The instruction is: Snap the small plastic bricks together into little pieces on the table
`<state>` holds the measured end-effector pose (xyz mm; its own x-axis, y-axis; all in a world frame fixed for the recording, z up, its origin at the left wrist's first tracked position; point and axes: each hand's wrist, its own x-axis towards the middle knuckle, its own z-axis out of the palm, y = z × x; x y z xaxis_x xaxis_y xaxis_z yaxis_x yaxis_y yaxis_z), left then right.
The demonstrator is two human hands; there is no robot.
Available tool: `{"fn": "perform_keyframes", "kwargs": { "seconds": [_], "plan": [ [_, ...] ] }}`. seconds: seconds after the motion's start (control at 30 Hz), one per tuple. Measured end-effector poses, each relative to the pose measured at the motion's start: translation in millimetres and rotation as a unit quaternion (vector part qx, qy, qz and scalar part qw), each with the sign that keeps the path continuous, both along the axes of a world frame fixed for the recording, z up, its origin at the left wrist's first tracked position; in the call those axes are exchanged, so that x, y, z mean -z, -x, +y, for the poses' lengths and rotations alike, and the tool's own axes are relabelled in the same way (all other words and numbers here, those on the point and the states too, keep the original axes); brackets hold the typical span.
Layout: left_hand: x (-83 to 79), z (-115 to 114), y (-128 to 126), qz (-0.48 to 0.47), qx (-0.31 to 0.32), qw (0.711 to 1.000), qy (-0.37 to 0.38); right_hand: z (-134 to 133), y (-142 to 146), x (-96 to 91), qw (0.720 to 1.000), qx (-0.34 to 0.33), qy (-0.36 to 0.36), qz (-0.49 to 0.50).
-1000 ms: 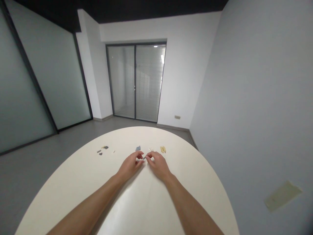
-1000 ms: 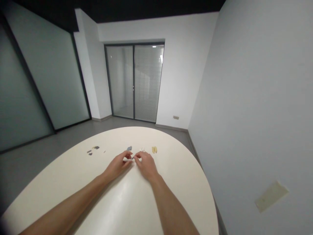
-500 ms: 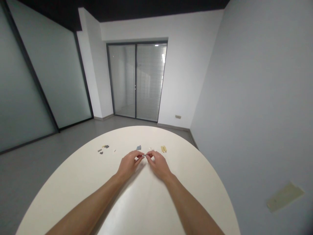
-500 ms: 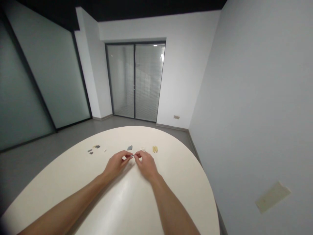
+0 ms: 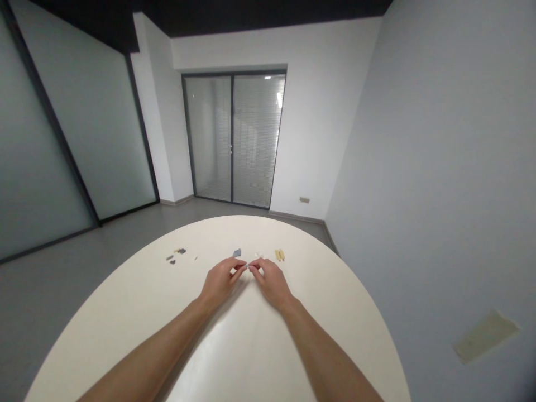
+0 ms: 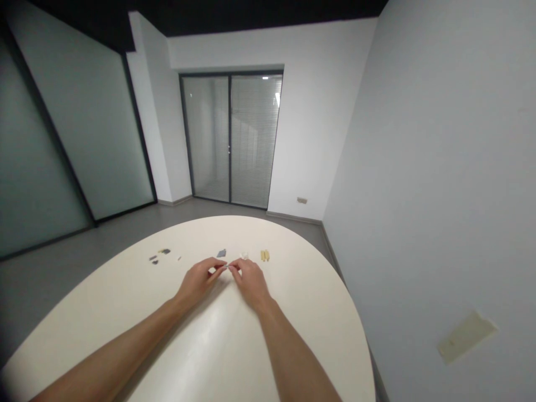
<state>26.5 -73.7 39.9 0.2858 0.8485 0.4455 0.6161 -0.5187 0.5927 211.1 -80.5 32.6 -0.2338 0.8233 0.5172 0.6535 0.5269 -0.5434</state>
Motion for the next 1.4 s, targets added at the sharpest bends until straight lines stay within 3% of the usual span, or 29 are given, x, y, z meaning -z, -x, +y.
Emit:
{"fn": "perform_keyframes", "kwargs": {
  "seconds": [0.47, 1.4],
  "plan": [
    [3.5, 1.2, -0.3, -0.007, 0.006, 0.999, -0.052, -1.6, 0.8, -3.1, 1.0, -0.013, 0.014, -0.003],
    [7.8, 3.6, -0.1, -0.014, -0.009, 1.0, -0.004, 1.0, 0.5, -1.0, 0.999, -0.008, -0.041, -0.009]
  ]
}}
